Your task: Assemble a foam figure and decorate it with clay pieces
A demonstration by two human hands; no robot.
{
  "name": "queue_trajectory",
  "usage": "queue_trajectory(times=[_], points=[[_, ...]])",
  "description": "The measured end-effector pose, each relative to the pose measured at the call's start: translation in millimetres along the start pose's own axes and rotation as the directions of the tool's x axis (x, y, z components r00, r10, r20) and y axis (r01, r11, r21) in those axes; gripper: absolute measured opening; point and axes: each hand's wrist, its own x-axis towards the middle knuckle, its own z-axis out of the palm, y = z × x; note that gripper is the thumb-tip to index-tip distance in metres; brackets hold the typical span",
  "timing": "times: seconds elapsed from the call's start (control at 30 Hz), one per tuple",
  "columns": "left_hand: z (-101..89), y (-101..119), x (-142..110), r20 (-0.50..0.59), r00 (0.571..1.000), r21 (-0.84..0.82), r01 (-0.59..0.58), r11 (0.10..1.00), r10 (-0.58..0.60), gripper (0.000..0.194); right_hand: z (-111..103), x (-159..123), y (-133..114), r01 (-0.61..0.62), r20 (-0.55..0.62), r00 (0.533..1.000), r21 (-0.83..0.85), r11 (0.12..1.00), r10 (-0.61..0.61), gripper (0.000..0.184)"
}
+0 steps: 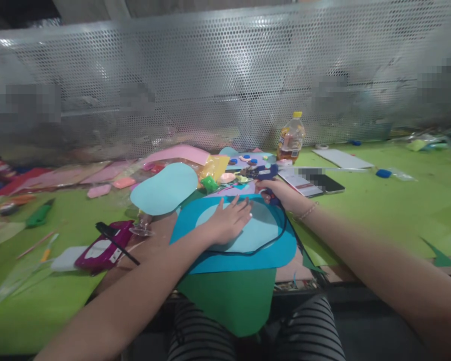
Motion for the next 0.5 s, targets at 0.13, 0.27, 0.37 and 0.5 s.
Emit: queue_trajectory(times=[0.13,0.27,0.37,0.5], points=[[1.8,-6.1,1.8,-0.096,0.995,-0.096,0.002,0.995,-0.011,0.056,0.3,-0.9,-0.6,-0.017,0.027,1.000,0.017,1.000,0.016,0.018],[1.5,-10.3,4.4,-0.303,0.949,-0.222,0.016,0.975,-0.084,0.053,2.7,-3.4,-4.4,-0.016,0.047,0.999,0.060,0.998,0.013,0.024],[-1.4,-9.7,4.5,-0.399,0.908,-0.366,-0.031,0.930,-0.126,0.048,8.8,-6.9,-6.4,0.030,0.118,0.992,0.105,0.994,-0.042,0.029],[-4.7,-4.3,2.5,-0.401,0.910,-0.495,-0.114,0.861,-0.109,0.039,24.1,-15.5,-8.5,0.069,0.146,0.985,0.149,0.986,-0.091,0.036]])
